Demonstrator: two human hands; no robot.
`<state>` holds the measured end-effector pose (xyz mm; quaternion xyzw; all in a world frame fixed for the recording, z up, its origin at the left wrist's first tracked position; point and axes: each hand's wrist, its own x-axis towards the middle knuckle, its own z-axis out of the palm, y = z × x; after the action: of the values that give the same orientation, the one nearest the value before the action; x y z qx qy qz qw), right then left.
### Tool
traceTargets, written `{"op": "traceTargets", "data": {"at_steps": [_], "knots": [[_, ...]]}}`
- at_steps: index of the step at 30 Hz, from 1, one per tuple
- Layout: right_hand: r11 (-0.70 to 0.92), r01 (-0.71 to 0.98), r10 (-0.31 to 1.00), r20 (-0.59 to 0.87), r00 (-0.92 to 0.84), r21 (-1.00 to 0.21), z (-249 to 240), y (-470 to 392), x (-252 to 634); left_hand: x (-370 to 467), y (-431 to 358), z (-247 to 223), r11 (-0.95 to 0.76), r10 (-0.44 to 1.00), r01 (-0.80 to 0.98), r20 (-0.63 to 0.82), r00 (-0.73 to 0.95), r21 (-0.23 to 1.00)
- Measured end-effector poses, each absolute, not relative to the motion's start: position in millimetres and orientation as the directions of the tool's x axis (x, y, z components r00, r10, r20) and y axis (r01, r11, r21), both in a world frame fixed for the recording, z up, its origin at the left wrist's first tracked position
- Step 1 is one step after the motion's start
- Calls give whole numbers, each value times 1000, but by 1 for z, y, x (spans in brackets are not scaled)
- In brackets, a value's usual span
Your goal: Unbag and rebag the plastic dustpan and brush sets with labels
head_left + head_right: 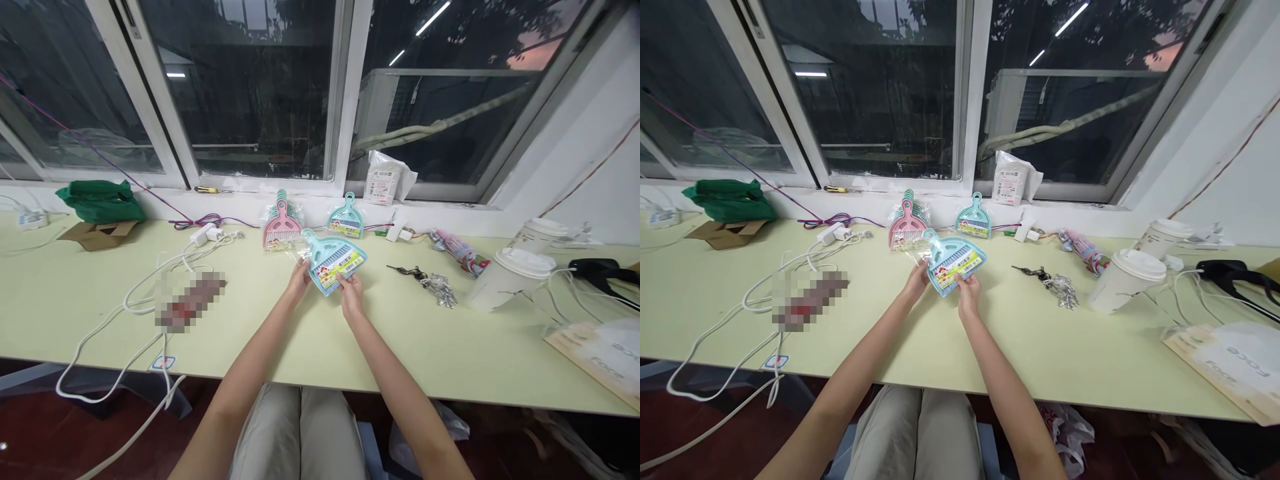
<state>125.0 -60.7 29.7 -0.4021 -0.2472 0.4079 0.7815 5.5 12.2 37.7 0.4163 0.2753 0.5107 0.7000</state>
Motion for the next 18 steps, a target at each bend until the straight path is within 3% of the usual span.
{"op": "traceTargets", "data": {"at_steps": [4, 12, 18], "knots": [[404, -404, 775, 72, 628, -821, 31, -61, 128, 19, -4, 38, 188, 883, -497, 76, 463, 847], [237, -432, 887, 12, 462, -870, 36, -56, 142, 12, 1, 40, 126, 932, -472, 59, 358, 873], [299, -422, 877, 73, 474, -856, 43, -58, 146, 17, -7, 41, 193, 898, -448, 27, 440, 873]]}}
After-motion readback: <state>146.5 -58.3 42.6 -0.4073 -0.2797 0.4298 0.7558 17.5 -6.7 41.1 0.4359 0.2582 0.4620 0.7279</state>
